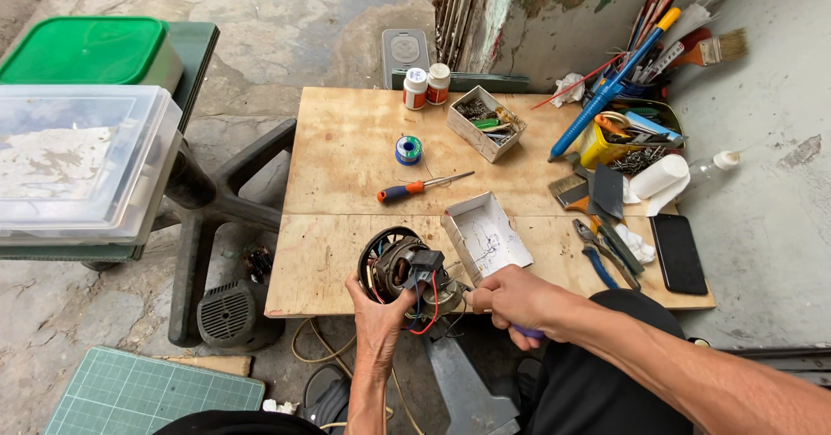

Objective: The person uses a screwdriver to adjust components inside an exposed electric motor. They hold the motor with one hand while manipulating internal parts with the other, occasionally repositioning the motor on the workbench.

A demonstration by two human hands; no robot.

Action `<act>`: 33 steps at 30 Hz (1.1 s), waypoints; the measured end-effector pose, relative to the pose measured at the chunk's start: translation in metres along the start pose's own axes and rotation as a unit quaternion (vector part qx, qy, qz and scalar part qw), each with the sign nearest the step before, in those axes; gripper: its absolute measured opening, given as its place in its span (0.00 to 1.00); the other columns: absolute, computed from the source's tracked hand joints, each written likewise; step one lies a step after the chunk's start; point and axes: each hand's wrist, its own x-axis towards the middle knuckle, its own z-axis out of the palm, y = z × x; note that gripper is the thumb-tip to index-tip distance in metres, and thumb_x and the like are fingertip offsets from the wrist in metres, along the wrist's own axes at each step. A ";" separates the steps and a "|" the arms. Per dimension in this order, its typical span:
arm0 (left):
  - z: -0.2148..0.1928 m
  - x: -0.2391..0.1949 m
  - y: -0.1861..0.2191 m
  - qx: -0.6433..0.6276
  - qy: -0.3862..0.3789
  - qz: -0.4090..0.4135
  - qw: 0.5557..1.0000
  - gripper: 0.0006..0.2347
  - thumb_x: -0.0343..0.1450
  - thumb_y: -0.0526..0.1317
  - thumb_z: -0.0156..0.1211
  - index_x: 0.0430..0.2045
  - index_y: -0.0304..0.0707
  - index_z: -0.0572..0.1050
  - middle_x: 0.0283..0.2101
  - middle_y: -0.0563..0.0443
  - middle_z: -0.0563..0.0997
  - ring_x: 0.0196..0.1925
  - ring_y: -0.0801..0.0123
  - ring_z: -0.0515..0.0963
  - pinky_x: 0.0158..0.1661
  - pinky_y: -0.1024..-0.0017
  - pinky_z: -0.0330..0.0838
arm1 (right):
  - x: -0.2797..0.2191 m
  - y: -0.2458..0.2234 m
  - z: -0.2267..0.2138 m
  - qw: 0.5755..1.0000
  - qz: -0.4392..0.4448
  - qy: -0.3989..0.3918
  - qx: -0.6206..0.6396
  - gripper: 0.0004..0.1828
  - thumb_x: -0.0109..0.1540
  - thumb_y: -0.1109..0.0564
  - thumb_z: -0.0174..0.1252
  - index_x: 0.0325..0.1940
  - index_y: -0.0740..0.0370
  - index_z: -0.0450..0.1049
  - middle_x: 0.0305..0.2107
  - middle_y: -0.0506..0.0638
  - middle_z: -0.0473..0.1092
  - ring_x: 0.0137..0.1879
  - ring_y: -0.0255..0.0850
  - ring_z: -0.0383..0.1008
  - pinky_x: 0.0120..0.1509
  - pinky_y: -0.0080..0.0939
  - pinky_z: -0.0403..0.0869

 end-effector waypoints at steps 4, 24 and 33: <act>0.004 0.000 0.003 -0.010 -0.004 -0.011 1.000 0.34 0.51 0.43 0.74 0.52 0.44 0.64 0.49 0.45 0.82 0.47 0.68 0.79 0.49 0.70 0.75 | -0.006 -0.004 0.001 0.952 -0.065 0.029 -0.297 0.19 0.72 0.43 0.46 0.37 0.58 0.70 0.12 0.55 0.64 0.08 0.43 0.67 0.09 0.38 0.57; 0.001 0.005 -0.005 0.066 0.001 -0.028 0.997 0.43 0.50 0.52 0.83 0.59 0.46 0.63 0.54 0.33 0.82 0.60 0.45 0.80 0.62 0.53 0.71 | 0.004 0.015 -0.009 0.982 -0.066 0.013 0.179 0.10 0.62 0.62 0.58 0.39 0.77 0.72 0.19 0.61 0.65 0.11 0.43 0.64 0.10 0.40 0.61; 0.004 0.009 -0.021 0.017 -0.003 0.004 1.000 0.42 0.51 0.47 0.86 0.57 0.39 0.63 0.51 0.34 0.82 0.56 0.53 0.79 0.62 0.56 0.69 | 0.019 0.048 -0.010 0.480 -0.468 0.244 -0.701 0.19 0.62 0.61 0.52 0.57 0.66 0.73 0.27 0.58 0.73 0.29 0.55 0.81 0.30 0.55 0.78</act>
